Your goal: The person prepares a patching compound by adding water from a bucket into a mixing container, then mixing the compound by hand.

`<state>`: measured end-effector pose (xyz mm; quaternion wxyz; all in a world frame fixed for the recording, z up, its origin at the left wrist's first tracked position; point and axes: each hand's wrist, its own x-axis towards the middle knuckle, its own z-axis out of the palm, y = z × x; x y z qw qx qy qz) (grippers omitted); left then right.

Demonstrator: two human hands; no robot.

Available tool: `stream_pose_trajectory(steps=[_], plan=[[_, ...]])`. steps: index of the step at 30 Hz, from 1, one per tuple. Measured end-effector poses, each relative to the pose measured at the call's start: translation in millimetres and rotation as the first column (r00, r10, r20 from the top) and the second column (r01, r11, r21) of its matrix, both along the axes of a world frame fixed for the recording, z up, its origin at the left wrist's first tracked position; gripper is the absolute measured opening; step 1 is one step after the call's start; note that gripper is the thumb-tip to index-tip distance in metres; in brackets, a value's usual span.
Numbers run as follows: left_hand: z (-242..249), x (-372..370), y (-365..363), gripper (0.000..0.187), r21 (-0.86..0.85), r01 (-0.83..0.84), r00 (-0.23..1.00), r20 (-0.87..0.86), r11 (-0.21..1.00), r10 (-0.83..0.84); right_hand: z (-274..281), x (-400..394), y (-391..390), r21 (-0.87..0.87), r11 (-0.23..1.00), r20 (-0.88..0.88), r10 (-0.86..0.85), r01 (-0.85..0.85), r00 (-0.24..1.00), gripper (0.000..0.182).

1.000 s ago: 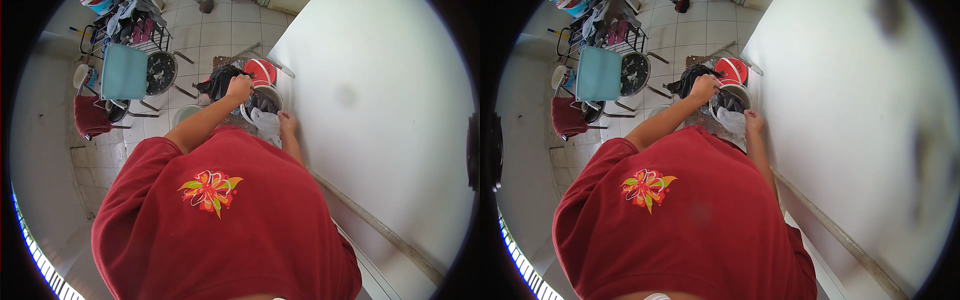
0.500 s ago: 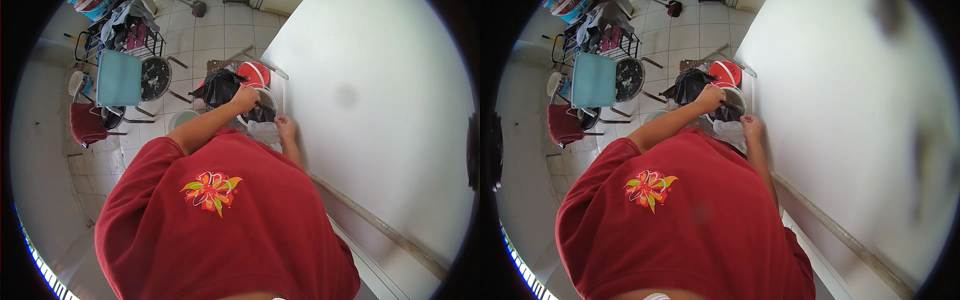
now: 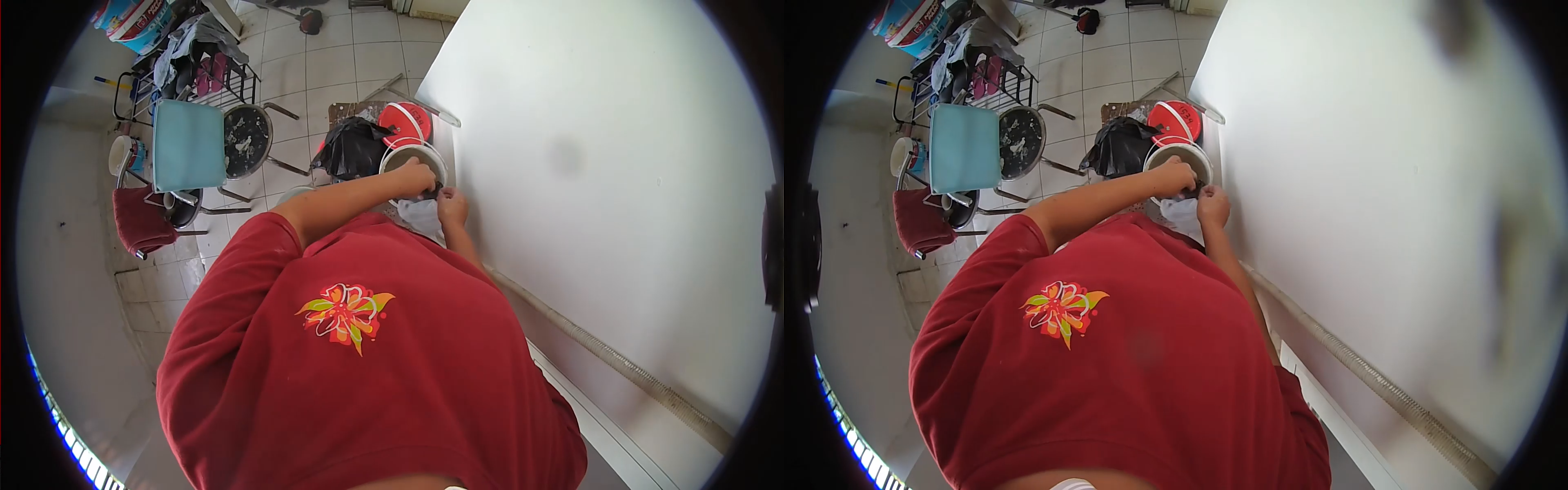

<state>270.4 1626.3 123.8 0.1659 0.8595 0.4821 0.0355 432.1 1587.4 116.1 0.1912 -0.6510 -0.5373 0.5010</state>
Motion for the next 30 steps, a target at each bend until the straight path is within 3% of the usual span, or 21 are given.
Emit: stream_pose_trajectory(steps=[2,3,5,6,7,8,9,10,12,14,16,18,19,20,21,22,23,25,27,28,30], plan=[[2.6,-1.2,2.8,0.015,-0.036,0.314,0.944,-0.091,0.949,-0.316,8.8,-2.2,0.6,0.247,0.968,0.308,-0.126,0.048,0.943,0.014],[8.4,-2.3,1.9,0.019,0.062,0.166,0.976,-0.15,0.984,-0.156,9.9,-2.5,0.7,0.243,0.969,0.302,-0.129,0.055,0.945,0.014],[1.4,-2.6,-2.1,0.021,0.125,0.046,0.998,-0.037,0.991,-0.041,13.0,-1.6,7.5,0.037,0.976,-0.142,0.217,-0.214,0.966,0.015],[-2.7,0.2,-5.5,0.022,0.171,-0.088,0.993,0.095,0.981,0.073,12.3,-1.8,10.0,0.035,0.978,-0.144,0.208,-0.205,0.968,0.015],[-6.6,4.5,-8.4,0.018,0.312,-0.02,0.978,0.205,0.95,-0.046,12.0,-0.9,12.7,0.132,0.988,0.08,0.072,-0.083,0.994,0.015],[-9.6,8.1,-9.4,0.018,0.309,-0.014,0.978,0.204,0.951,-0.052,12.2,-0.4,12.1,0.249,0.968,0.282,-0.086,0.014,0.956,0.016],[8.9,6.2,-5.8,0.02,0.199,-0.001,0.991,0.134,0.98,-0.026,10.6,0.4,10.9,0.253,0.967,0.269,-0.095,0.025,0.958,0.016],[21.1,1.4,-0.1,0.022,0.092,0.009,0.999,0.05,0.996,-0.014,8.7,0.8,10.9,0.271,0.957,0.153,-0.147,0.102,0.977,0.018],[24.2,-11.7,5.8,0.012,0.149,-0.09,0.996,0.026,0.985,0.087,13.7,-7.4,8.3,0.276,0.935,0.004,-0.234,0.224,0.972,0.021],[18.4,-23.1,12.1,0.009,0.018,-0.336,0.94,-0.056,0.942,0.337,41.8,-8.4,4.0,0.198,0.98,-0.28,0.029,0.028,0.96,0.023],[3.7,-33.5,6.2,0.011,-0.014,-0.262,0.963,0.066,0.965,0.262,41.4,-2.2,0.7,0.231,0.973,-0.126,0.025,0.005,0.992,0.021],[4.8,-37.6,12.0,0.01,-0.508,0.225,0.824,0.555,0.831,0.117,38.1,-0.7,12.0,0.293,0.935,0.354,-0.301,0.2,0.885,0.021],[9.5,-37.7,15.0,0.01,-0.501,0.236,0.83,0.55,0.833,0.096,35.1,-1.3,10.3,0.388,0.92,0.329,-0.197,0.058,0.924,0.019],[12.3,-40.1,10.3,0.013,-0.407,-0.014,0.918,0.358,0.913,0.173,30.3,-3.0,7.2,0.384,0.92,0.319,-0.213,0.079,0.924,0.019],[14.6,-42.9,6.4,0.018,-0.245,-0.24,0.944,0.168,0.939,0.285,30.9,-6.3,3.8,0.291,0.957,0.232,-0.044,-0.026,0.972,0.018],[7.3,-47.0,7.5,0.018,-0.246,-0.231,0.948,0.159,0.941,0.274,32.3,-9.5,1.6,0.212,0.966,0.126,0.123,-0.148,0.984,0.017],[-3.2,-50.9,10.5,0.026,-0.275,-0.22,0.881,0.355,0.936,0.311,33.5,-14.3,-1.8,0.235,0.971,0.093,-0.077,0.054,0.993,0.017],[-10.2,-51.2,10.3,0.051,-0.325,-0.191,0.714,0.601,0.926,0.358,25.6,-7.6,-1.2,0.204,0.958,-0.005,-0.207,0.203,0.978,0.018],[-16.5,-57.7,7.2,0.052,-0.383,-0.229,0.757,0.507,0.895,0.411,17.5,-0.4,-0.1,0.021,0.891,-0.317,-0.425,0.454,0.848,0.022],[-16.9,-60.8,7.6,0.053,-0.426,-0.27,0.792,0.411,0.863,0.451,14.1,2.5,-2.5,0.014,0.896,-0.312,-0.418,0.444,0.853,0.022],[-25.5,-62.0,12.7,0.042,-0.258,-0.312,0.854,0.345,0.914,0.389,14.1,5.4,-1.6,-0.248,0.688,-0.349,-0.72,0.682,0.599,0.025]])
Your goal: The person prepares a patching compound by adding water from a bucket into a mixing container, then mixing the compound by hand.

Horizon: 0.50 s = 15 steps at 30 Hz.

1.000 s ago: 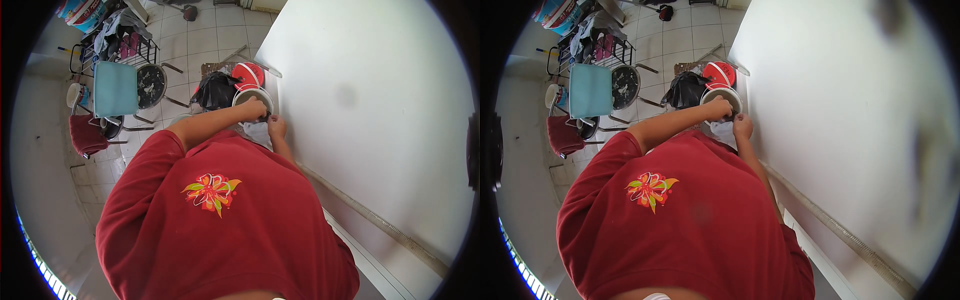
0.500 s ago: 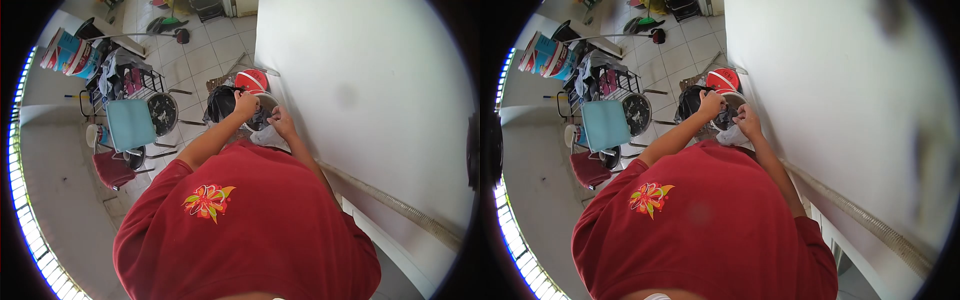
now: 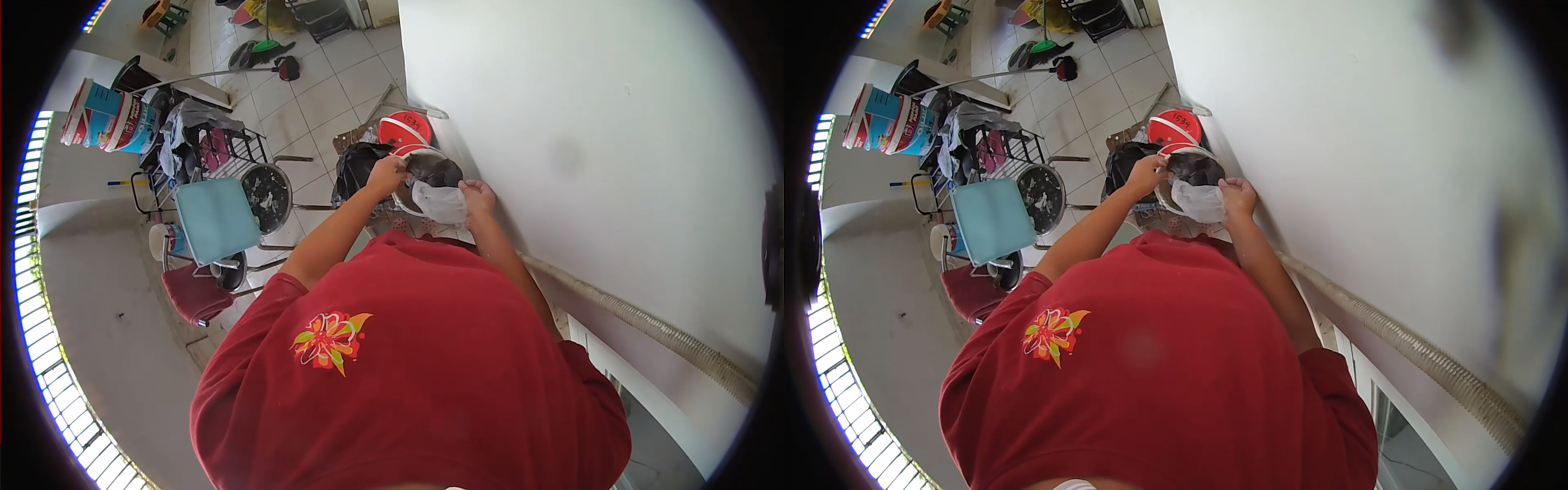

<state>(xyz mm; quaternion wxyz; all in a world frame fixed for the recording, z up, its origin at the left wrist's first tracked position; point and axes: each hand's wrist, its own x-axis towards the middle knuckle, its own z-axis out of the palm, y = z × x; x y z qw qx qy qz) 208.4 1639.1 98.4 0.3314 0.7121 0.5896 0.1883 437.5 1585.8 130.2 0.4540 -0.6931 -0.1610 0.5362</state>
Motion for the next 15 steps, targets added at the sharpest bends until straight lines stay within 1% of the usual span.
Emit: stream_pose_trajectory(steps=[1,2,3,4,5,6,7,8,9,10,11,12,13,14,15], plan=[[13.8,5.1,6.3,0.038,-0.113,0.023,0.991,0.136,0.993,-0.008,14.1,-0.6,-0.9,-0.122,0.987,-0.183,-0.13,0.108,0.975,0.026],[27.3,10.0,10.9,0.034,-0.22,0.061,0.962,0.273,0.974,0.001,27.6,-2.5,-2.1,-0.127,0.987,-0.174,-0.115,0.094,0.978,0.026],[43.1,14.2,13.6,0.029,-0.129,0.092,0.97,0.235,0.987,-0.059,35.5,-3.0,-4.7,-0.122,0.984,-0.243,-0.154,0.127,0.958,0.026],[43.6,17.7,15.9,0.029,-0.14,0.075,0.969,0.246,0.987,-0.039,35.2,-1.6,-8.8,-0.122,0.98,-0.308,-0.19,0.159,0.932,0.025],[43.3,20.3,19.8,0.028,-0.103,0.048,0.961,0.277,0.994,-0.018,27.8,4.1,-8.0,-0.133,0.981,-0.296,-0.175,0.141,0.939,0.025],[41.0,21.8,23.1,0.027,-0.067,0.017,0.952,0.306,0.998,0.004,9.7,15.7,-3.8,-0.16,0.978,-0.437,-0.194,0.136,0.878,0.02],[37.4,23.5,25.4,0.028,-0.064,0.018,0.92,0.393,0.998,0.009,10.4,19.4,-2.6,-0.19,0.973,-0.566,-0.216,0.129,0.796,0.016],[33.9,24.5,27.1,0.03,-0.058,0.013,0.879,0.477,0.998,0.016,12.9,26.1,-3.6,-0.201,0.974,-0.554,-0.201,0.105,0.808,0.016],[28.9,23.2,28.8,0.034,-0.069,-0.012,0.887,0.459,0.998,0.042,39.6,27.0,1.1,-0.304,0.949,-0.573,-0.255,0.087,0.779,0.016],[25.5,20.0,30.3,0.034,-0.076,-0.046,0.879,0.471,0.996,0.077,56.3,27.0,5.2,-0.402,0.913,-0.582,-0.309,0.064,0.753,0.023],[22.7,15.5,30.7,0.037,-0.137,-0.083,0.874,0.465,0.987,0.138,58.1,29.0,6.7,-0.385,0.918,-0.608,-0.332,0.098,0.722,0.031],[19.3,9.3,30.0,0.039,-0.196,-0.117,0.868,0.456,0.974,0.196,57.8,28.8,7.9,-0.39,0.918,-0.598,-0.312,0.072,0.738,0.031],[11.9,3.9,26.6,0.042,-0.277,-0.132,0.833,0.49,0.952,0.258,56.8,28.0,7.7,-0.424,0.898,-0.56,-0.362,0.117,0.745,0.031],[4.7,0.4,20.0,0.042,-0.285,-0.151,0.823,0.495,0.947,0.28,55.7,26.2,6.8,-0.454,0.875,-0.522,-0.413,0.167,0.747,0.032],[-2.2,-1.5,14.5,0.045,-0.323,-0.059,0.773,0.584,0.944,0.249,52.6,24.0,5.6,-0.456,0.877,-0.514,-0.401,0.154,0.759,0.032]])
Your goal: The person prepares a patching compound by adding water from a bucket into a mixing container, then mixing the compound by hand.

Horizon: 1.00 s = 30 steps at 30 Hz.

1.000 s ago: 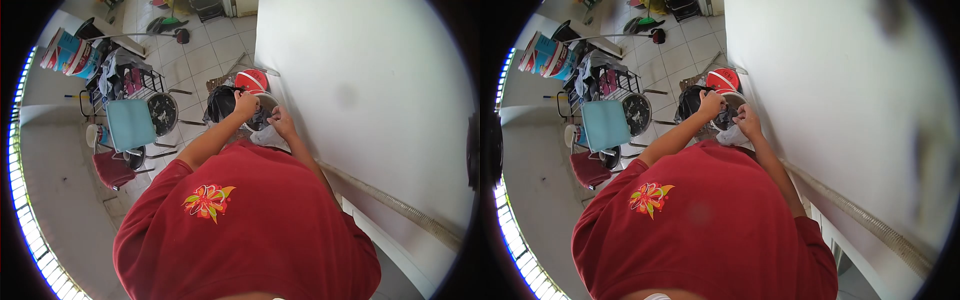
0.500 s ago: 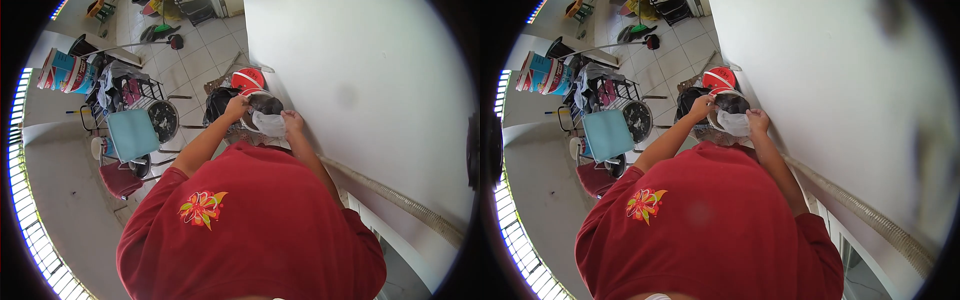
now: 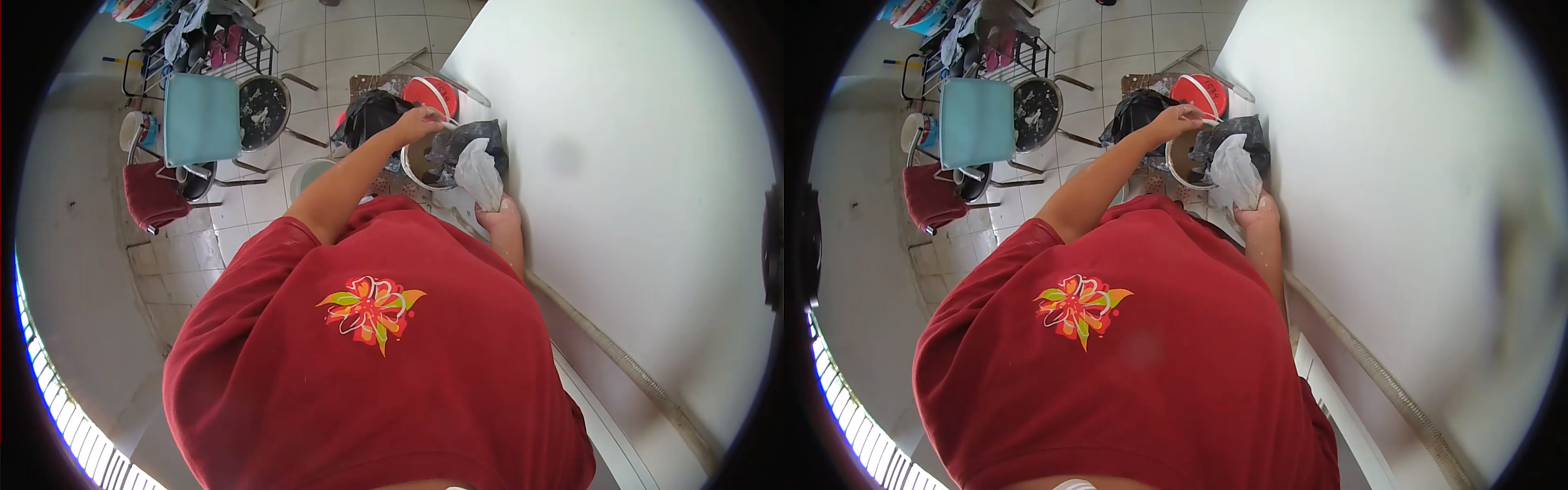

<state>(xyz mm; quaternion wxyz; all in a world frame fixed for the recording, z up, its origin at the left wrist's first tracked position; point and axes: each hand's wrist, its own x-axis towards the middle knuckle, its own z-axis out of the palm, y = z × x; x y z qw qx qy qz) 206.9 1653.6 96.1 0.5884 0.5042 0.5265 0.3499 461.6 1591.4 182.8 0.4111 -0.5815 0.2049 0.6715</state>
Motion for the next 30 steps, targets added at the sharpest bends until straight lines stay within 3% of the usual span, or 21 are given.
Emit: stream_pose_trajectory(steps=[1,2,3,5,6,7,9,11,13,15,17,19,20,21,23,24,25,26,27,29,30], plan=[[-6.0,-0.6,-3.9,0.048,-0.019,0.06,0.991,0.123,0.998,-0.057,-2.8,-2.2,-1.1,-0.027,0.999,0.001,0.027,-0.027,1.0,0.028],[-12.3,0.9,-9.0,0.057,0.107,0.135,0.989,0.041,0.985,-0.14,-5.6,-3.6,-1.9,-0.053,0.997,0.003,0.055,-0.054,0.998,0.025],[-14.1,3.1,-11.9,0.057,0.109,0.116,0.991,0.051,0.987,-0.122,-7.4,-4.7,-2.7,-0.053,0.996,0.013,0.073,-0.072,0.997,0.025],[-18.0,11.7,-20.1,0.068,0.233,0.203,0.975,-0.136,0.951,-0.175,-10.9,-4.2,-8.4,0.118,0.926,0.01,0.359,-0.358,0.933,0.021],[-14.7,13.1,-23.4,0.049,0.211,0.154,0.976,-0.188,0.965,-0.115,-8.8,-7.5,-8.8,0.211,0.882,0.115,0.406,-0.422,0.907,0.024],[-15.3,13.8,-21.8,0.049,0.21,0.132,0.98,-0.178,0.969,-0.095,-7.5,-11.3,-6.6,0.204,0.873,0.122,0.425,-0.442,0.897,0.024],[-12.3,17.5,-17.5,0.026,0.126,-0.029,0.972,-0.228,0.992,0.057,-8.0,-13.9,-0.6,0.317,0.783,0.56,0.3,-0.535,0.772,0.03],[-6.4,19.7,-18.3,0.023,0.22,-0.117,0.943,-0.281,0.969,0.177,-11.6,-14.5,7.6,0.233,0.752,0.597,0.39,-0.617,0.701,0.032],[-0.1,20.6,-20.2,0.023,0.114,-0.023,0.968,-0.246,0.993,0.05,-9.1,-16.4,5.9,0.141,0.714,0.623,0.475,-0.686,0.622,0.034],[13.6,27.4,-12.3,0.02,0.387,-0.015,0.959,-0.255,0.922,0.122,-1.1,-13.3,7.7,0.27,0.671,0.727,0.328,-0.691,0.603,0.035],[9.9,25.0,-20.8,0.018,0.056,-0.087,0.769,-0.631,0.995,0.103,-6.8,-13.6,-0.3,0.237,0.621,0.77,0.349,-0.747,0.535,0.037],[-6.0,25.6,-28.7,0.016,-0.107,-0.239,0.739,-0.665,0.965,0.109,-21.3,-10.3,-6.4,0.065,0.66,0.63,0.555,-0.748,0.544,0.039],[-7.5,32.2,-33.3,0.014,0.171,-0.215,0.732,-0.623,0.962,0.275,-42.3,-6.8,-6.0,0.05,0.692,0.583,0.565,-0.72,0.583,0.04],[-0.4,33.3,-30.9,0.009,0.246,-0.185,0.787,-0.542,0.951,0.294,-39.4,-14.2,-0.5,0.061,0.682,0.59,0.565,-0.729,0.577,0.04],[5.6,32.8,-39.0,0.007,0.102,-0.131,0.642,-0.749,0.986,0.162,-26.8,-17.6,-20.5,0.085,0.567,0.804,0.447,-0.82,0.392,0.039],[15.0,36.6,-52.1,0.007,0.08,-0.127,0.653,-0.743,0.989,0.144,-27.2,-18.3,-21.2,0.04,0.617,0.783,0.468,-0.786,0.408,0.037],[27.2,33.0,-55.4,0.007,0.349,-0.175,0.622,-0.686,0.921,0.378,-15.1,-18.8,-23.2,0.034,0.616,0.785,0.471,-0.787,0.402,0.037],[32.8,24.0,-47.3,0.008,0.605,-0.209,0.569,-0.564,0.768,0.599,-3.2,-24.8,-16.9,0.032,0.549,0.833,0.447,-0.835,0.326,0.036],[28.5,16.1,-40.4,0.008,0.613,-0.206,0.563,-0.563,0.763,0.605,2.2,-30.6,-13.6,0.022,0.484,0.873,0.417,-0.875,0.253,0.036],[10.5,21.0,-51.5,0.011,0.475,-0.005,0.456,-0.782,0.88,0.425,-18.0,-23.9,-7.8,-0.04,0.544,0.852,0.456,-0.838,0.256,0.036],[8.7,28.7,-50.8,0.014,0.253,-0.194,0.514,-0.797,0.948,0.318,-21.0,-22.5,-4.1,-0.084,0.587,0.839,0.477,-0.805,0.26,0.036]])
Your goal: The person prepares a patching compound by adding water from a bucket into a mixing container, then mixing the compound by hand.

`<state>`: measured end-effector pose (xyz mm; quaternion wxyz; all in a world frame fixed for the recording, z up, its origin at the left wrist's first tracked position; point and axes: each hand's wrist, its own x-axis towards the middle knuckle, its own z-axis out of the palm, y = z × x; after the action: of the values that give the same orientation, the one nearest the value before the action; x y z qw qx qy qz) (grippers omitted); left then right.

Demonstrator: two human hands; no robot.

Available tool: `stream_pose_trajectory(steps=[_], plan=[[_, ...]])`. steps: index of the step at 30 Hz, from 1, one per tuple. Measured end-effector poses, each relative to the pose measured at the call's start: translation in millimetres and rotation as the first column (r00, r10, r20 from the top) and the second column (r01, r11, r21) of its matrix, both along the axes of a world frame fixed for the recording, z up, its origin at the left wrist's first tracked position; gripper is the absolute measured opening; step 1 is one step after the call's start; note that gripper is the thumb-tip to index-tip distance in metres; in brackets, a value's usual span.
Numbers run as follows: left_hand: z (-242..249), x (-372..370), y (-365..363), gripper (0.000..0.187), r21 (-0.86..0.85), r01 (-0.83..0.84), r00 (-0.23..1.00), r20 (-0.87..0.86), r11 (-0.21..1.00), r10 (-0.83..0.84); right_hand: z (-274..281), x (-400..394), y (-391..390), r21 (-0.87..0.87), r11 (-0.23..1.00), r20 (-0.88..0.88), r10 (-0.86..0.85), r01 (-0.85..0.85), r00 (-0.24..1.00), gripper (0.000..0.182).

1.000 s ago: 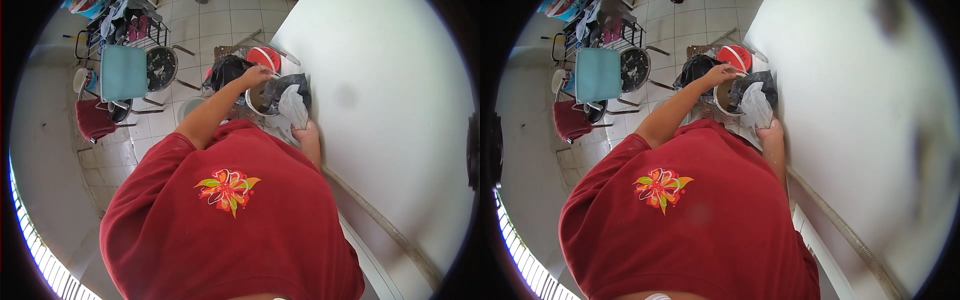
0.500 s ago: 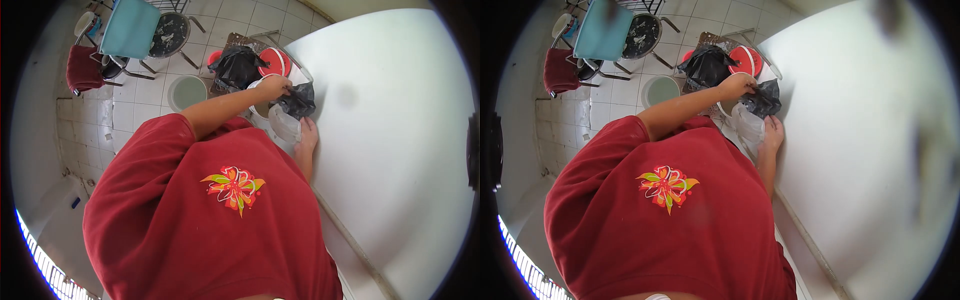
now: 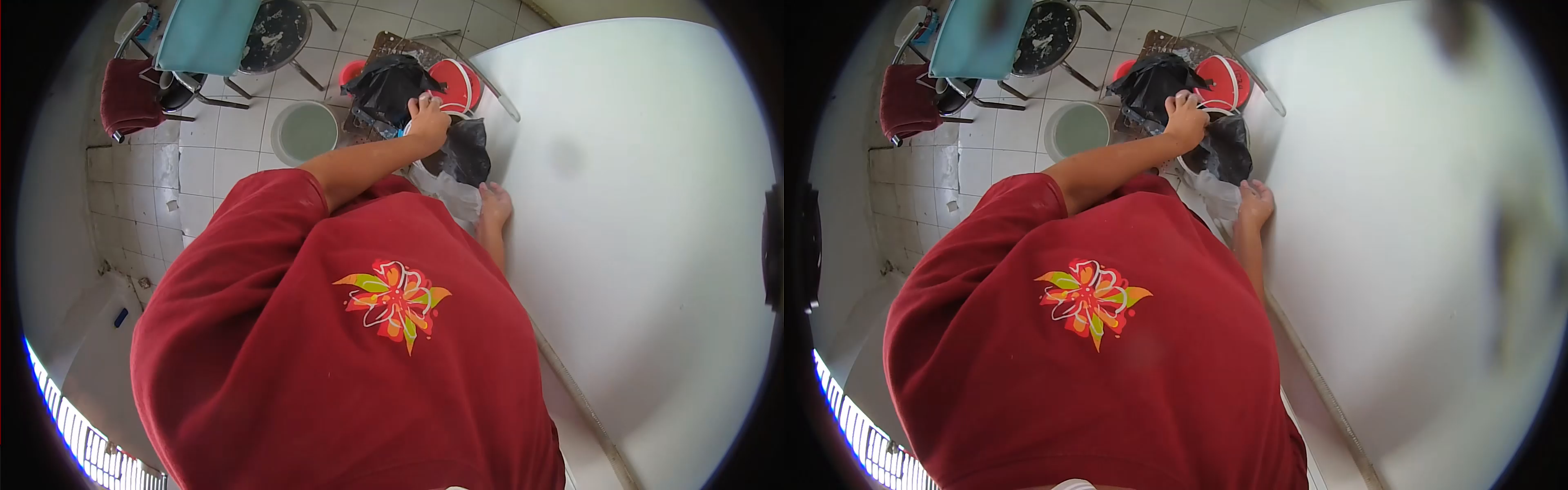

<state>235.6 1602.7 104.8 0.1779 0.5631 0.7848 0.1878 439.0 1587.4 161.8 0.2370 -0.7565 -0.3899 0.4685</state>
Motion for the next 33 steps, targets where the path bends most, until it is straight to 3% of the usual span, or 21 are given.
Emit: stream_pose_trajectory(steps=[3,4,5,6,7,8,10,11,12,13,15,17,19,20,22,25,26,27,28,30,33], plan=[[-7.4,-9.6,0.1,0.016,0.267,0.203,0.976,-0.134,0.942,-0.172,-2.9,-1.4,3.4,0.075,0.98,0.045,0.18,-0.183,0.983,0.031],[-14.9,-6.8,0.5,0.016,0.044,0.056,0.984,-0.173,0.997,-0.047,-6.5,0.3,-2.2,0.061,0.983,0.046,0.169,-0.172,0.985,0.031],[-20.7,-3.1,2.8,0.014,-0.105,-0.149,0.989,0.002,0.983,0.15,-10.4,2.8,-6.1,-0.154,0.987,-0.182,-0.072,0.043,0.981,0.027],[-12.2,-5.0,0.2,0.019,-0.029,-0.086,0.987,0.131,0.996,0.089,-13.8,2.7,-1.4,-0.382,0.904,-0.352,-0.335,0.193,0.874,0.023],[-0.3,-13.3,5.1,0.024,0.067,-0.036,0.97,0.243,0.997,0.019,0.4,-4.0,0.6,-0.371,0.909,-0.365,-0.329,0.188,0.871,0.023],[13.1,-17.9,12.6,0.024,0.076,-0.033,0.972,0.235,0.997,0.014,19.9,-4.0,-10.2,-0.304,0.953,-0.44,-0.143,0.003,0.886,0.022],[31.8,-17.6,15.4,0.036,0.105,0.051,0.859,0.503,0.993,-0.097,44.8,8.9,-38.6,-0.236,0.957,-0.5,0.031,-0.171,0.865,0.021],[16.1,-22.1,19.4,0.036,0.105,0.06,0.862,0.496,0.993,-0.105,50.8,17.7,-47.0,-0.09,0.918,-0.26,0.353,-0.386,0.899,0.024],[-13.2,-29.3,25.1,0.041,0.102,0.045,0.819,0.566,0.994,-0.095,54.4,24.9,-51.4,-0.012,0.799,0.04,0.601,-0.601,0.798,0.027],[-31.0,-37.0,27.9,0.046,0.097,0.031,0.767,0.635,0.995,-0.086,50.4,34.4,-53.4,-0.01,0.807,0.04,0.591,-0.591,0.806,0.027],[-43.4,-52.9,22.5,0.05,0.096,0.129,0.789,0.593,0.987,-0.161,36.9,53.4,-53.2,-0.019,0.781,0.106,0.622,-0.624,0.776,0.032],[-66.9,-50.4,15.7,0.059,0.049,0.459,0.764,0.488,0.887,-0.422,68.9,39.0,-50.1,-0.008,0.833,0.021,0.554,-0.554,0.832,0.027],[-15.6,-34.2,7.4,0.065,-0.112,0.437,0.83,0.432,0.892,-0.352,67.2,43.9,-53.6,-0.007,0.881,-0.066,0.472,-0.474,0.879,0.023],[-8.2,-26.1,6.9,0.069,-0.067,0.397,0.875,0.33,0.916,-0.355,40.2,58.3,-56.3,-0.008,0.968,-0.323,0.235,-0.25,0.917,0.023],[-1.8,-15.3,15.3,0.072,-0.011,0.37,0.907,0.222,0.929,-0.358,-10.4,89.0,-60.5,-0.061,0.998,-0.554,-0.026,-0.01,0.832,0.024],[-1.0,-4.9,23.8,0.06,0.034,0.578,0.812,0.079,0.816,-0.578,-22.6,95.7,-64.8,0.013,0.979,-0.337,0.195,-0.203,0.921,0.023],[-6.6,-3.1,31.1,0.05,0.024,0.603,0.784,0.162,0.797,-0.599,20.4,67.7,-56.6,-0.254,0.932,-0.679,-0.362,0.259,0.638,0.023],[-12.0,-1.9,39.0,0.041,0.017,0.629,0.751,0.243,0.777,-0.614,45.8,51.4,-51.6,-0.628,0.62,-0.694,-0.72,0.47,0.023,0.023],[-20.8,-0.6,46.5,0.041,0.018,0.635,0.748,0.236,0.773,-0.62,39.3,59.0,-51.6,-0.627,0.62,-0.698,-0.716,0.472,0.014,0.023],[-32.3,-0.9,59.2,0.032,0.08,0.62,0.68,0.44,0.78,-0.586,28.7,71.0,-49.5,-0.717,0.615,-0.688,-0.699,0.329,-0.194,0.021],[32.7,-28.0,53.5,0.036,0.097,0.604,0.58,0.627,0.791,-0.52,44.4,65.0,-42.7,-0.736,0.644,-0.673,-0.666,0.207,-0.322,0.021]])
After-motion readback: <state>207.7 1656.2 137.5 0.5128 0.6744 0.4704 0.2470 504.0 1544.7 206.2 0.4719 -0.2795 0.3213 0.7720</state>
